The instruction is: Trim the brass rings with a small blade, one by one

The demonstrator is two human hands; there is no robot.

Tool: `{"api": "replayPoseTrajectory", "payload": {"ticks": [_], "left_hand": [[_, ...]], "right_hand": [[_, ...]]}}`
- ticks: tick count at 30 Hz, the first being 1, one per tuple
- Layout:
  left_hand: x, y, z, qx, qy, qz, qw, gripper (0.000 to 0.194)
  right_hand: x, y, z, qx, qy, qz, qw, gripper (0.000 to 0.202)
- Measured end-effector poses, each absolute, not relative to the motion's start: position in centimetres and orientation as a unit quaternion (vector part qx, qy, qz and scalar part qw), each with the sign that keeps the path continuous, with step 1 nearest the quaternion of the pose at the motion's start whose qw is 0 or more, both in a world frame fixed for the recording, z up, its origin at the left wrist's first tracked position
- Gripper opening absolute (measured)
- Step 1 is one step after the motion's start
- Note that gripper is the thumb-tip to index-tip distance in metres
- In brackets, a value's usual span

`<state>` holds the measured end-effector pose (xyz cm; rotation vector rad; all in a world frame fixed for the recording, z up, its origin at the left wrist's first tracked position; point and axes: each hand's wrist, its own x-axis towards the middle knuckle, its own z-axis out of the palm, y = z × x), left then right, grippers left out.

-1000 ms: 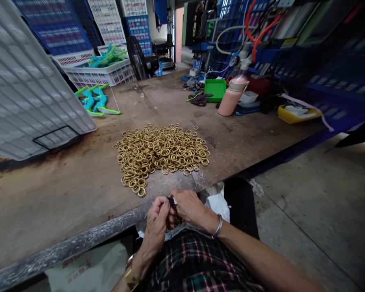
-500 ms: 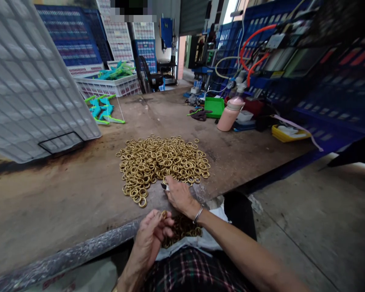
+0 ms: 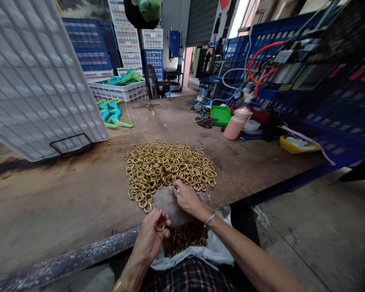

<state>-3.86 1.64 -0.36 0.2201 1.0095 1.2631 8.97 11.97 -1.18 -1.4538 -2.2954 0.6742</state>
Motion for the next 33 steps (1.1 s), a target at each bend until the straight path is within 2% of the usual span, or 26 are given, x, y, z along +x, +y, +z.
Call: {"api": "replayPoseTrajectory", "payload": {"ticks": [3, 6, 12, 15, 22, 33], "left_hand": [[-3.7, 2.2, -0.1, 0.205, 0.514, 0.572, 0.606, 0.032], [-3.7, 2.6, 0.2, 0.28, 0.557, 0.549, 0.557, 0.044], [-3.4, 2.7, 0.6, 0.345, 0.568, 0.493, 0.562, 0.032], [-3.1, 2.5, 0.8, 0.347, 0.581, 0.484, 0.555, 0.031], [-2.8, 2.2, 0.5, 0.365, 0.567, 0.458, 0.579, 0.031], [-2.6, 1.6, -0.2, 0.334, 0.505, 0.476, 0.639, 0.033]], "right_hand": [[9.8, 11.0, -0.4, -0.449, -0.78, 0.363, 0.242, 0.019], [10.5, 9.8, 0.3, -0.404, -0.737, 0.484, 0.242, 0.016], [10.7, 8.3, 0.2, -0.381, -0.65, 0.618, 0.224, 0.016], [10.5, 8.0, 0.1, -0.405, -0.636, 0.615, 0.232, 0.017], [10.3, 7.9, 0.8, -0.437, -0.696, 0.511, 0.25, 0.017], [10.5, 7.5, 1.2, -0.436, -0.712, 0.492, 0.247, 0.017]]}}
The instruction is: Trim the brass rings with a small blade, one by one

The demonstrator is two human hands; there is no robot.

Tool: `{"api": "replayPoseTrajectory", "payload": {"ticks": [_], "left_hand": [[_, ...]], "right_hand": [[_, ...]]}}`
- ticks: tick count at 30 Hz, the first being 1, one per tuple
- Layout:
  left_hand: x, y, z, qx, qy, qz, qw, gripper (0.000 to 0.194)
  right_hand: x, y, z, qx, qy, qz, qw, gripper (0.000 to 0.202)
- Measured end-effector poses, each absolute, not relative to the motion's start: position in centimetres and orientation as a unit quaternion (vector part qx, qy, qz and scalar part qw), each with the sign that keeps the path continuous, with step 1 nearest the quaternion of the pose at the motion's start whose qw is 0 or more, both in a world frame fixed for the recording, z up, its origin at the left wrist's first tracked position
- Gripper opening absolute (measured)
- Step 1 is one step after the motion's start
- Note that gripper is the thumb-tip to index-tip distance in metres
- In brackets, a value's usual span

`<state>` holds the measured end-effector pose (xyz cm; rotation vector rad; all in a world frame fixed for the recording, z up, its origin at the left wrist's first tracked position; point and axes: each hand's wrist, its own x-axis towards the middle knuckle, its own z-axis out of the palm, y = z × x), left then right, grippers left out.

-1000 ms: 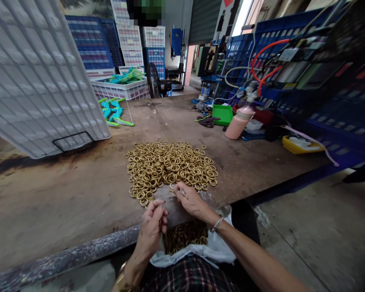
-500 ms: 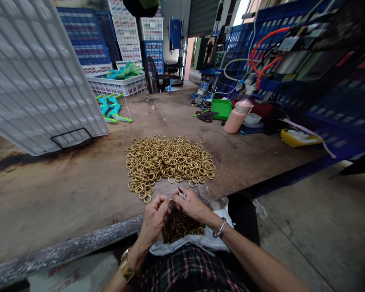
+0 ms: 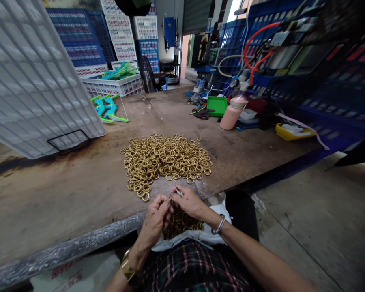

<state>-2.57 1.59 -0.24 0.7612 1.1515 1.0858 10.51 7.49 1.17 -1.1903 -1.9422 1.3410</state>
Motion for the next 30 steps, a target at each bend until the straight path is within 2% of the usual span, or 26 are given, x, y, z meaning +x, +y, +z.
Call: {"api": "replayPoseTrajectory", "payload": {"ticks": [4, 8, 10, 16, 22, 27, 30], "left_hand": [[-2.6, 1.5, 0.0, 0.323, 0.505, 0.495, 0.629, 0.032], [-2.7, 1.4, -0.1, 0.353, 0.513, 0.501, 0.601, 0.031], [-2.7, 1.4, -0.1, 0.365, 0.522, 0.493, 0.593, 0.031], [-2.6, 1.3, 0.1, 0.363, 0.544, 0.487, 0.579, 0.033], [-2.5, 1.2, 0.5, 0.376, 0.559, 0.501, 0.544, 0.035], [-2.1, 0.3, 1.2, 0.332, 0.487, 0.499, 0.635, 0.032], [-2.1, 0.4, 1.3, 0.247, 0.429, 0.522, 0.695, 0.03]], "right_hand": [[10.9, 7.2, 0.6, -0.473, -0.747, 0.403, 0.238, 0.019], [11.2, 6.5, -0.1, -0.429, -0.841, 0.293, 0.15, 0.014], [11.2, 6.2, -0.3, -0.42, -0.862, 0.257, 0.119, 0.019], [10.7, 6.0, 0.4, -0.42, -0.876, 0.232, 0.05, 0.028], [10.3, 6.2, 0.2, -0.449, -0.868, 0.21, 0.007, 0.025], [10.1, 7.9, -0.2, -0.514, -0.844, 0.154, -0.017, 0.025], [9.4, 8.9, 0.0, -0.526, -0.84, 0.132, 0.013, 0.031]]}}
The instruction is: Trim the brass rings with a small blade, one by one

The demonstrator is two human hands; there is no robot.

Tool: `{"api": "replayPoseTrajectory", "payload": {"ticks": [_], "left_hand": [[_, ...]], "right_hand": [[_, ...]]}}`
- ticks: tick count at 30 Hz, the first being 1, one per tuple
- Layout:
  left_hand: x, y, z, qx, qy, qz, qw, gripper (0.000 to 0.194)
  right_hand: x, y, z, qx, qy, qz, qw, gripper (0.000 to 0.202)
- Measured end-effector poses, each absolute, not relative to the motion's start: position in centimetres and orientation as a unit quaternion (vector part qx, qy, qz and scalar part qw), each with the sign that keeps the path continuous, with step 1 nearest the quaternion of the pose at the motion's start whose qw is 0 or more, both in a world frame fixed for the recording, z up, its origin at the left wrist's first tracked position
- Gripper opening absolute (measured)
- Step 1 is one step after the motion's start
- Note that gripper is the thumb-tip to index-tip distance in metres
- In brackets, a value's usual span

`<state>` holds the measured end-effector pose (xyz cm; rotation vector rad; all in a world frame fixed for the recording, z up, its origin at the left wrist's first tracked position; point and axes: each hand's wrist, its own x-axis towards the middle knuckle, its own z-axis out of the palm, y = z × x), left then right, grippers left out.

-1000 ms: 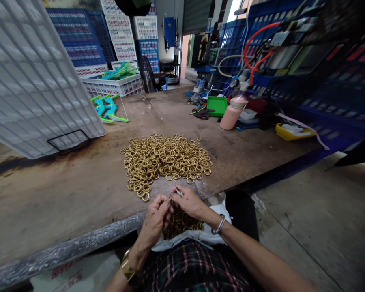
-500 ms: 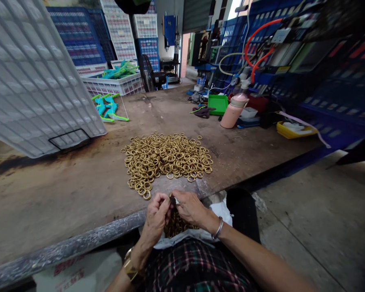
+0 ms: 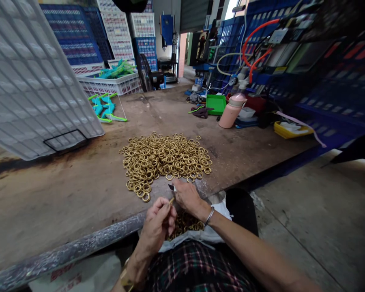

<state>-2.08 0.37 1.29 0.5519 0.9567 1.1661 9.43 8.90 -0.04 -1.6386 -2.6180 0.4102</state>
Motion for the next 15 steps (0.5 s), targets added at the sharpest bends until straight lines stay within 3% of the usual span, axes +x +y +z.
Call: {"api": "replayPoseTrajectory", "payload": {"ticks": [7, 13, 15], "left_hand": [[-3.2, 1.2, 0.8, 0.145, 0.427, 0.554, 0.7, 0.029], [-4.2, 1.6, 0.5, 0.078, 0.397, 0.552, 0.729, 0.033], [-4.5, 2.0, 0.1, 0.052, 0.396, 0.555, 0.73, 0.026]], "right_hand": [[7.6, 10.4, -0.1, -0.55, -0.83, 0.092, 0.021, 0.021], [7.5, 11.0, -0.9, -0.551, -0.83, 0.084, 0.027, 0.022], [7.9, 11.1, -1.2, -0.545, -0.831, 0.106, 0.039, 0.023]]}}
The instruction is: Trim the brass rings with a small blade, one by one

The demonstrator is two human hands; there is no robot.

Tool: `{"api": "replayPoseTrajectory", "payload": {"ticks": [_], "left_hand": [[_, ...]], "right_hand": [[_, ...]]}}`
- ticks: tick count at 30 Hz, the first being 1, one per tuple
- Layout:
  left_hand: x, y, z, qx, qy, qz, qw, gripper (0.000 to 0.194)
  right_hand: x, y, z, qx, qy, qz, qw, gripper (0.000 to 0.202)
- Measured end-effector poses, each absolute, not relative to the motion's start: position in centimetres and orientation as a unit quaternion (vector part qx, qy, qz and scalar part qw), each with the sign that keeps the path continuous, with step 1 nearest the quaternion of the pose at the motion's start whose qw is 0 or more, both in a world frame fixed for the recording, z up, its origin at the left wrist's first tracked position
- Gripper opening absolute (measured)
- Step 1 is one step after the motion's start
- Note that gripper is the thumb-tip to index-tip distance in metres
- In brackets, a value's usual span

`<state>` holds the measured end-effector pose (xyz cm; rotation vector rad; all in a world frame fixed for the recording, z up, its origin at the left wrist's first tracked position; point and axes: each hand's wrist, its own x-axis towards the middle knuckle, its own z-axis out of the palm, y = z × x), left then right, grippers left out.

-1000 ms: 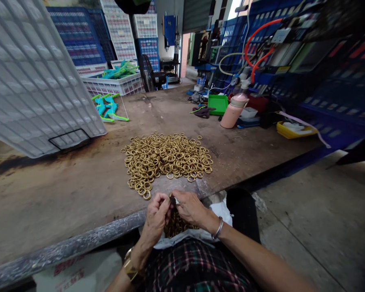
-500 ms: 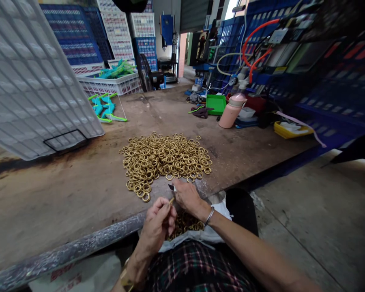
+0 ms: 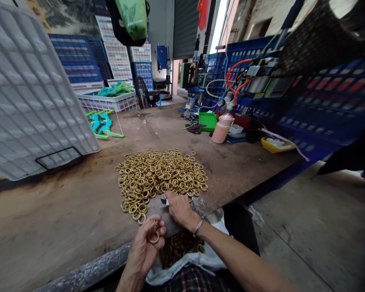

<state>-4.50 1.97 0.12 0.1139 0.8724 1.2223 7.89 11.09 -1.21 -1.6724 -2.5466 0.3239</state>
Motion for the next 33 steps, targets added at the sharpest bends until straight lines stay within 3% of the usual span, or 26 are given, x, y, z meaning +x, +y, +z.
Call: {"api": "replayPoseTrajectory", "payload": {"ticks": [4, 8, 11, 15, 23, 33], "left_hand": [[-4.7, 2.7, -0.2, 0.041, 0.432, 0.573, 0.695, 0.026], [-4.4, 3.1, 0.3, 0.136, 0.455, 0.575, 0.666, 0.033], [-4.1, 3.2, 0.4, 0.173, 0.466, 0.554, 0.668, 0.04], [-3.8, 2.9, 0.0, 0.203, 0.472, 0.538, 0.668, 0.036], [-3.4, 2.3, 0.0, 0.251, 0.531, 0.521, 0.619, 0.037], [-3.5, 1.6, -0.3, 0.298, 0.486, 0.497, 0.654, 0.028]], "right_hand": [[9.0, 10.8, -1.0, -0.502, -0.828, 0.218, 0.12, 0.014], [9.9, 10.0, 0.3, -0.42, -0.795, 0.381, 0.218, 0.018], [10.3, 9.3, 1.3, -0.395, -0.757, 0.47, 0.226, 0.019], [10.2, 8.7, 2.0, -0.37, -0.725, 0.535, 0.229, 0.018], [8.9, 8.3, 1.3, -0.436, -0.704, 0.51, 0.233, 0.015], [9.1, 8.0, 0.8, -0.43, -0.721, 0.486, 0.244, 0.017]]}}
